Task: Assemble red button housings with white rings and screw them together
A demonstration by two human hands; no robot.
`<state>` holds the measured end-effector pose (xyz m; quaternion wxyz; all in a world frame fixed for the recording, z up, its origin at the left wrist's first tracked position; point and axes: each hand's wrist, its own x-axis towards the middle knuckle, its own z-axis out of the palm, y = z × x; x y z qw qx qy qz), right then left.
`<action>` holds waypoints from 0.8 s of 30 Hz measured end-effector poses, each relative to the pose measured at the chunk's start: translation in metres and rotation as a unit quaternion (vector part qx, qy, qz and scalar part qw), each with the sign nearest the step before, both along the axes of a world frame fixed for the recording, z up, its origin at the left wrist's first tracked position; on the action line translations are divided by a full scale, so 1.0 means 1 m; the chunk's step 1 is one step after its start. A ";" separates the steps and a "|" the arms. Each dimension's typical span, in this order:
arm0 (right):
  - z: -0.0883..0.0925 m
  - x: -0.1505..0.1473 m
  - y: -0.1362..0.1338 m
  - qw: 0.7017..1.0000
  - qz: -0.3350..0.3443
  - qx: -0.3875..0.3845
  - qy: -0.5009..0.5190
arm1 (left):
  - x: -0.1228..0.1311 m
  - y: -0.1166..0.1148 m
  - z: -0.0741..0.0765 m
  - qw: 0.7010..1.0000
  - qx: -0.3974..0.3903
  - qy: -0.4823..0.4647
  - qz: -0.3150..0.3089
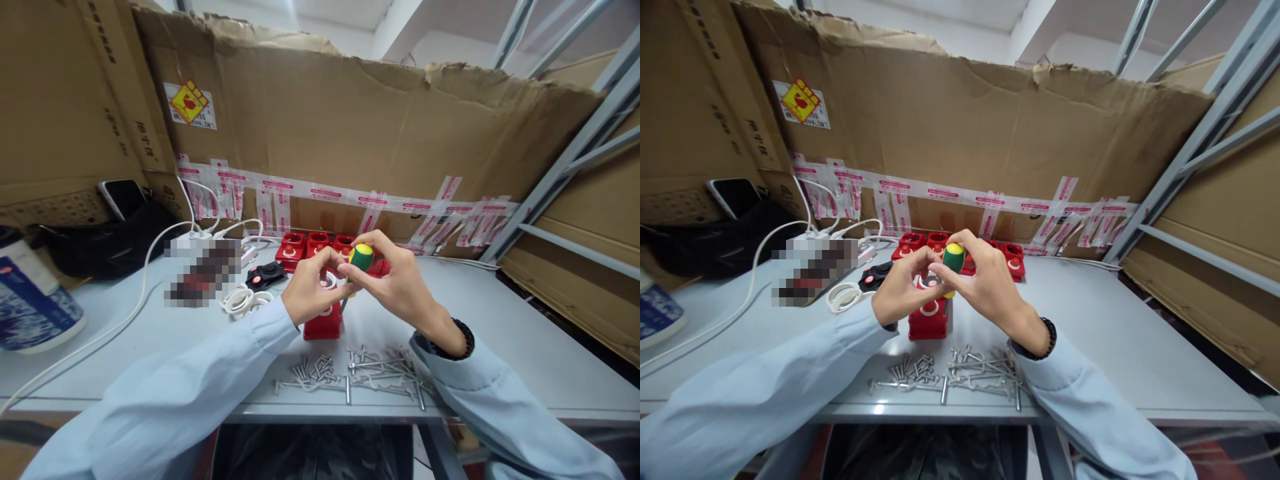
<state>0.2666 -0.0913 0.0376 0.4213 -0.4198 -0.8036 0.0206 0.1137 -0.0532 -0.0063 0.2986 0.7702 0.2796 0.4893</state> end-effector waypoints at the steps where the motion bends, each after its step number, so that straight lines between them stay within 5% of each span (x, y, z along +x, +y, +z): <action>1: 0.002 0.001 -0.001 1.000 0.015 -0.006 -0.011 | -0.001 0.000 0.000 1.000 -0.004 0.004 -0.006; 5: 0.007 0.006 -0.004 0.997 0.067 -0.034 -0.034 | -0.004 -0.002 0.000 1.000 0.003 0.022 -0.014; 13: 0.002 0.002 -0.002 0.998 -0.062 0.005 -0.027 | 0.001 -0.003 -0.002 1.000 0.002 -0.008 0.018; 19: 0.007 0.006 -0.006 0.998 0.044 -0.032 -0.026 | -0.004 -0.004 -0.002 0.998 0.051 0.023 0.009; 24: 0.001 0.002 -0.003 1.000 -0.003 -0.003 0.001 | -0.001 -0.008 0.000 0.997 0.059 0.018 0.041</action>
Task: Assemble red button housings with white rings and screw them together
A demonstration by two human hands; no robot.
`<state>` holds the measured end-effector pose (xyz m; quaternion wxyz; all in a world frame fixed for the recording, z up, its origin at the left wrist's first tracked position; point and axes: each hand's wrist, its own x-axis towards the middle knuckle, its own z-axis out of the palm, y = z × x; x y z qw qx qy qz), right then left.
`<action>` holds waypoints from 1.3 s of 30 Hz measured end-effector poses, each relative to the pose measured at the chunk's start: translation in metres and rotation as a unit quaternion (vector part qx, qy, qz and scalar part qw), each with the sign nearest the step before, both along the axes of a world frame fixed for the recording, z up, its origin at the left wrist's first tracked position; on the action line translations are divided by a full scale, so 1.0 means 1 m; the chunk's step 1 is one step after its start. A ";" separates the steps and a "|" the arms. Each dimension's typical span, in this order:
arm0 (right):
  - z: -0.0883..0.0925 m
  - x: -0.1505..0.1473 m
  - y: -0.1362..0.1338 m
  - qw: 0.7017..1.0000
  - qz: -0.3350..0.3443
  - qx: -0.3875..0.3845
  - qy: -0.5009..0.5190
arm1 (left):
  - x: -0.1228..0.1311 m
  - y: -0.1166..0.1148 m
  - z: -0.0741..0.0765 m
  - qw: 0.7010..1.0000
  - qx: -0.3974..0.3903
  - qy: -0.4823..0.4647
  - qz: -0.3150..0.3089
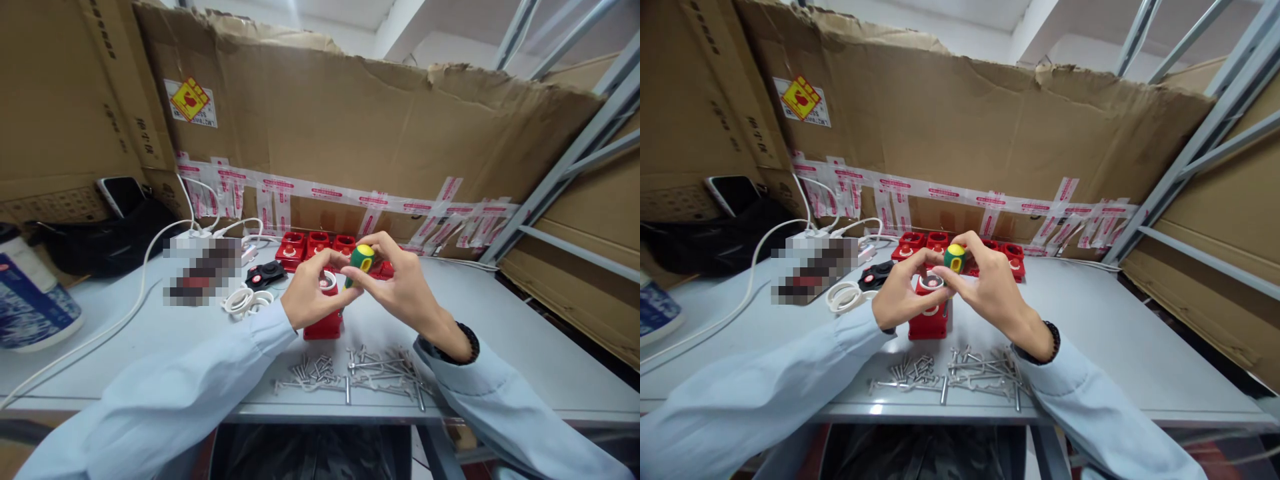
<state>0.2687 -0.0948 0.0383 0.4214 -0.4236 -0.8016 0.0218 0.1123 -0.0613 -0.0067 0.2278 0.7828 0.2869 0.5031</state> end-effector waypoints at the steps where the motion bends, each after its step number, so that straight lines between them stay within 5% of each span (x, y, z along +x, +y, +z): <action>1: -0.002 -0.002 0.001 1.000 -0.015 0.008 0.003 | 0.001 0.000 0.000 1.000 -0.003 -0.004 -0.001; 5: -0.002 -0.004 0.001 0.999 -0.029 0.025 -0.012 | 0.000 0.002 0.000 1.000 -0.009 -0.009 -0.011; 10: 0.008 0.001 -0.003 0.997 0.060 -0.015 -0.039 | -0.004 0.002 -0.001 0.999 -0.001 0.019 -0.035; 18: 0.000 -0.010 0.004 0.995 -0.064 0.052 -0.049 | 0.000 0.004 -0.003 0.999 -0.027 -0.022 -0.003; 25: 0.014 -0.003 -0.003 0.994 0.071 -0.025 -0.079 | -0.010 0.008 -0.004 0.997 -0.034 0.011 -0.073; 32: 0.006 -0.009 0.002 0.995 -0.070 0.018 -0.073 | 0.001 0.005 0.001 0.999 -0.037 -0.019 -0.006; 39: 0.016 -0.001 -0.003 0.991 0.086 -0.051 -0.092 | -0.005 0.003 0.004 0.997 -0.030 0.042 -0.051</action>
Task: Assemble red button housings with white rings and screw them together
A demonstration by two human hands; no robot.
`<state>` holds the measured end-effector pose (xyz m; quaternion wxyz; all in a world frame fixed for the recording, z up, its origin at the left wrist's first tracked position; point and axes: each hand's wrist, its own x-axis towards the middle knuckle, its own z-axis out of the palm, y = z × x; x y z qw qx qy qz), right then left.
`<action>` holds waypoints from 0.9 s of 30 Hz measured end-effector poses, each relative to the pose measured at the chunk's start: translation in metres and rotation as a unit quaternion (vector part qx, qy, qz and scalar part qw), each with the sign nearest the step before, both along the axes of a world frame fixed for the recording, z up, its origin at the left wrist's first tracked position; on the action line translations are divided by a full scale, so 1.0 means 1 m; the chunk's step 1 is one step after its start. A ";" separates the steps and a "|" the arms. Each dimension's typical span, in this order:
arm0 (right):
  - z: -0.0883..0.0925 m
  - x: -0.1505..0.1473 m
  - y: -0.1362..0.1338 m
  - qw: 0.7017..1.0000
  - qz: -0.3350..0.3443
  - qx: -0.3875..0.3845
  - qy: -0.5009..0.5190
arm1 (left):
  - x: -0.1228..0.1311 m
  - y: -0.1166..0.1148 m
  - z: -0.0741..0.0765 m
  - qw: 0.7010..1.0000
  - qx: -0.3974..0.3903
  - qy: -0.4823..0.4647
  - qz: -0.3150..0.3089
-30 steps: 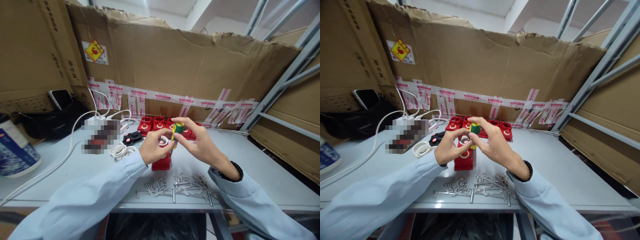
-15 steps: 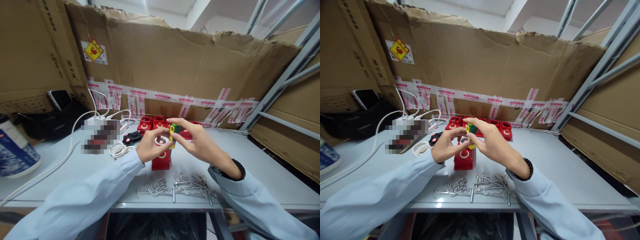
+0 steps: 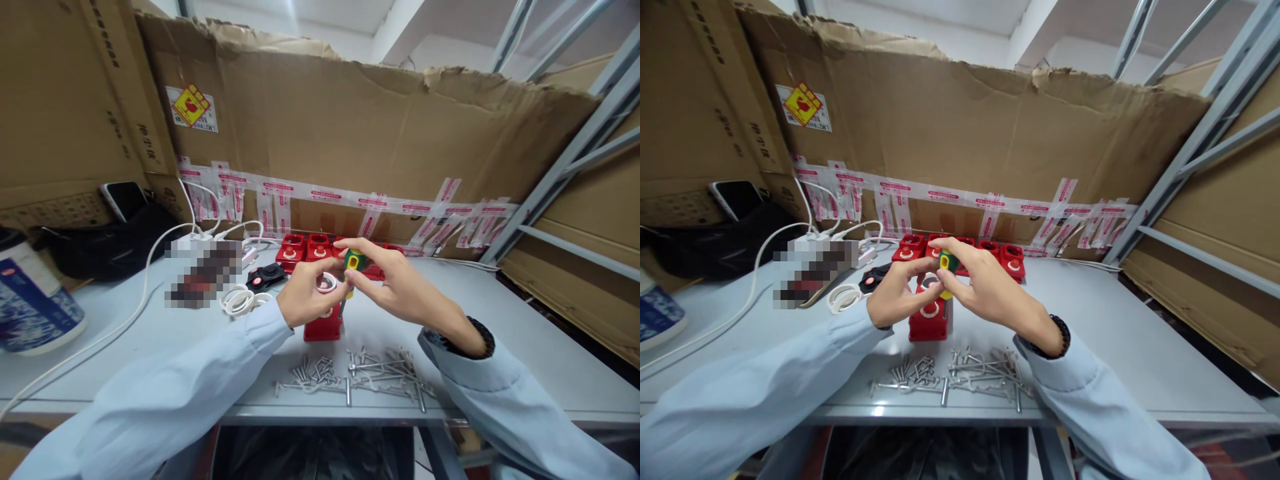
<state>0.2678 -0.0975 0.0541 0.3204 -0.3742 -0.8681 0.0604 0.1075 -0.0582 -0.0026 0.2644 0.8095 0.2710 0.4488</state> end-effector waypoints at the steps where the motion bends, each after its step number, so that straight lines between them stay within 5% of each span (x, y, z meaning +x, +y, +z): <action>1: 0.000 0.000 0.000 1.000 -0.004 0.001 -0.001 | 0.000 -0.001 0.000 1.000 0.000 0.001 0.006; 8: -0.008 -0.013 0.005 0.980 -0.167 0.090 -0.061 | 0.012 0.002 -0.003 0.999 -0.009 -0.048 0.018; 14: 0.003 -0.003 -0.002 0.999 -0.013 0.015 -0.029 | 0.006 0.012 -0.009 0.991 -0.076 -0.078 -0.074; 16: 0.004 0.001 -0.003 0.999 -0.018 0.014 -0.025 | 0.005 0.012 -0.008 0.991 -0.081 -0.062 -0.083; 22: -0.003 -0.002 0.004 0.982 -0.168 0.068 -0.045 | 0.010 0.006 0.000 0.999 -0.030 -0.026 0.024; 27: -0.006 -0.003 0.006 0.966 -0.229 0.099 -0.071 | 0.010 0.005 0.005 0.999 -0.025 -0.015 0.038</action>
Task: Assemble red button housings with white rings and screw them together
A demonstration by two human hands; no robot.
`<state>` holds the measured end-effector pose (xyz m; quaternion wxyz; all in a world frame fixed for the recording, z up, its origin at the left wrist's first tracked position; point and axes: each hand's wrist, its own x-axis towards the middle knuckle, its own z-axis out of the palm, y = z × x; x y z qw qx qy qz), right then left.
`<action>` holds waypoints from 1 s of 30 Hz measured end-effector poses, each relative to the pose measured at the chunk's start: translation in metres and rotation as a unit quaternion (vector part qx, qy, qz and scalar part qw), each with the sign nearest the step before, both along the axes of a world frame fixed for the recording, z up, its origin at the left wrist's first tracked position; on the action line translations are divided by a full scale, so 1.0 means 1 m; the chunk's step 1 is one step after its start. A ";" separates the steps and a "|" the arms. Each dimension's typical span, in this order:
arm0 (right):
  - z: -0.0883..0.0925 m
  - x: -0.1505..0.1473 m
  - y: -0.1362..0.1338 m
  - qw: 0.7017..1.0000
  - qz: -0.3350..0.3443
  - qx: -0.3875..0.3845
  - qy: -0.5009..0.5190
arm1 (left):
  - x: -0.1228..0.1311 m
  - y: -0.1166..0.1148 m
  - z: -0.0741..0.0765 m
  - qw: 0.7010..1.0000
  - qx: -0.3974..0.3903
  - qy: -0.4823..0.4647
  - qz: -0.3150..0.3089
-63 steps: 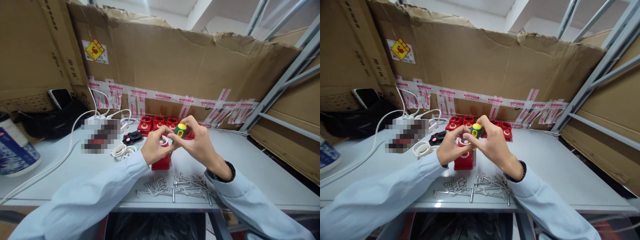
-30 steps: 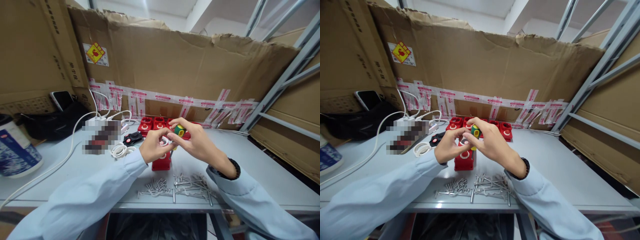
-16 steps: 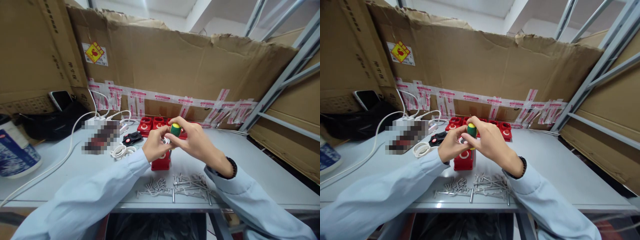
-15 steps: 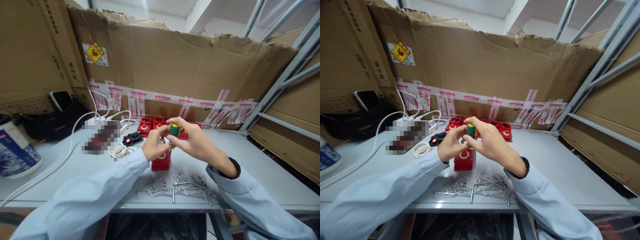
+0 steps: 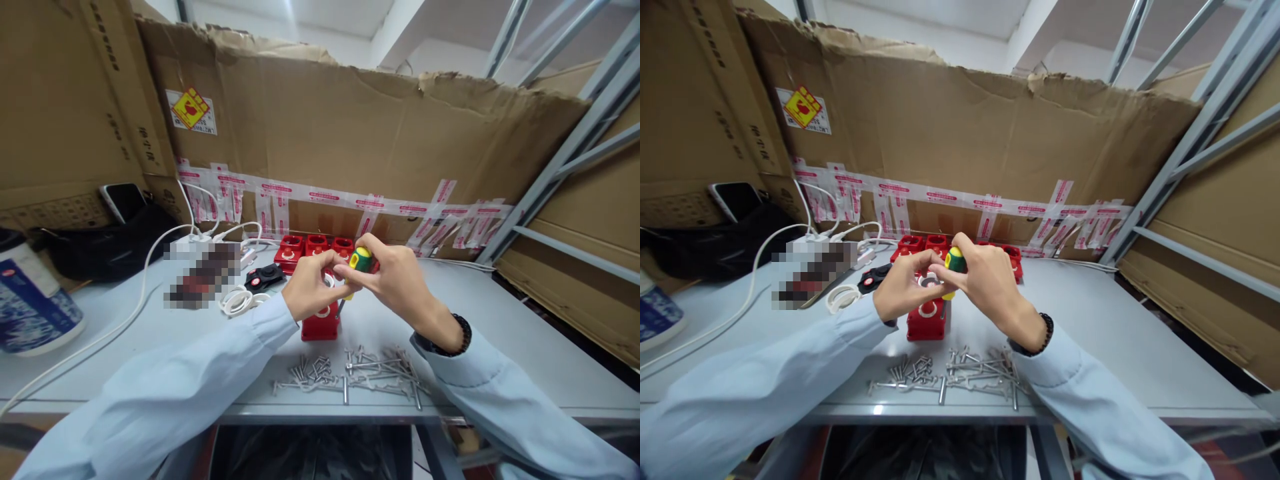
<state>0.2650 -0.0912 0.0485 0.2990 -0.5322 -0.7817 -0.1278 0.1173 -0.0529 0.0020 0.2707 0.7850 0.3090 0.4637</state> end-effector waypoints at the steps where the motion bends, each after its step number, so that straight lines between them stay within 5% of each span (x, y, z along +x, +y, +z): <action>1: 0.001 0.001 -0.001 1.000 0.016 -0.007 -0.002 | -0.001 0.000 0.000 1.000 0.002 0.001 -0.005; 7: 0.014 0.009 -0.006 0.976 0.184 -0.118 -0.001 | -0.009 0.001 -0.003 0.999 -0.004 -0.012 -0.049; 19: 0.011 -0.012 0.005 0.997 -0.025 -0.005 -0.073 | 0.001 0.002 -0.007 1.000 -0.004 0.014 0.001; 26: 0.019 0.001 -0.002 0.984 0.158 -0.071 -0.034 | -0.009 0.008 -0.007 0.998 0.026 0.035 -0.037; 30: 0.024 0.004 -0.004 0.985 0.153 -0.083 -0.018 | -0.010 0.004 -0.004 0.997 -0.010 0.034 -0.069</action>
